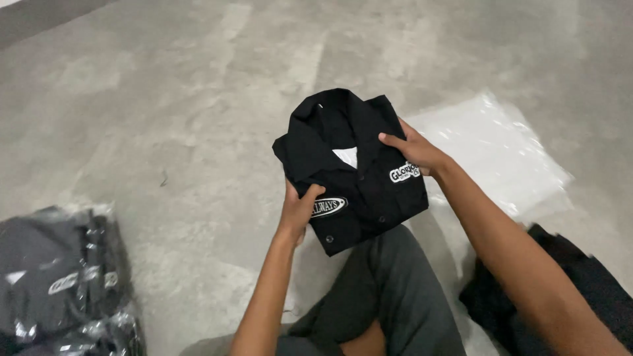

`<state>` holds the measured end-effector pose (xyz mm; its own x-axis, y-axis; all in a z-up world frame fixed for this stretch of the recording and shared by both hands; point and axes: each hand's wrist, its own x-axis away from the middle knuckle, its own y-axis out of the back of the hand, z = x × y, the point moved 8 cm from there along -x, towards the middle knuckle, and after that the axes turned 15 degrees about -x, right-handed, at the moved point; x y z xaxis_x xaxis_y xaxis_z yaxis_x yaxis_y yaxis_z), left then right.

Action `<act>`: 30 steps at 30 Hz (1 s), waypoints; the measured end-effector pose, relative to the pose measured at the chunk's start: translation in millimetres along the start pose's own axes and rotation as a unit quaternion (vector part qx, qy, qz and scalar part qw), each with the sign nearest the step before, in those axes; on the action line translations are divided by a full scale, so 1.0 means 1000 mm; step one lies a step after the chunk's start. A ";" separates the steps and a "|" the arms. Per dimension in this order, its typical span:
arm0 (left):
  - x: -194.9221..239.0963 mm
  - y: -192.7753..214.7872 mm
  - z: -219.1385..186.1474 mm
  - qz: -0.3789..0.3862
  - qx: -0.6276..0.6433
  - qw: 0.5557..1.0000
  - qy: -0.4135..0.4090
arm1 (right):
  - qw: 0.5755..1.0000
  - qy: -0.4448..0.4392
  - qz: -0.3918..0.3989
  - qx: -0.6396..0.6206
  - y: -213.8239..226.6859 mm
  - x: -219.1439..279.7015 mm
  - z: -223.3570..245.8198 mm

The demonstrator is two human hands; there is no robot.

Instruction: The person sits on the floor and folds black shirts, then places each folded shirt into a clear plastic bag. They smooth the shirts and bags before stacking the packaged items.

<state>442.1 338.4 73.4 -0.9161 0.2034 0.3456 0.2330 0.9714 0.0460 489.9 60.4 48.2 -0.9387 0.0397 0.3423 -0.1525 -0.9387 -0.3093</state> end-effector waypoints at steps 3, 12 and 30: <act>-0.011 0.087 0.021 -0.075 -0.037 0.996 0.025 | 1.000 -0.016 0.022 0.009 -0.085 -0.041 -0.033; -0.016 0.243 0.143 -0.154 -0.126 0.973 0.115 | 0.988 -0.030 0.078 0.130 -0.207 -0.107 -0.177; -0.064 0.262 0.234 -0.210 -0.262 0.925 0.178 | 0.945 -0.034 -0.015 0.326 -0.139 -0.158 -0.247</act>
<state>485.4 608.9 -155.6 -0.8183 -0.3220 0.4761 0.0930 0.7432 0.6625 583.0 269.2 -182.2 -0.9120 0.0680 0.4044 0.0648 -0.9498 0.3060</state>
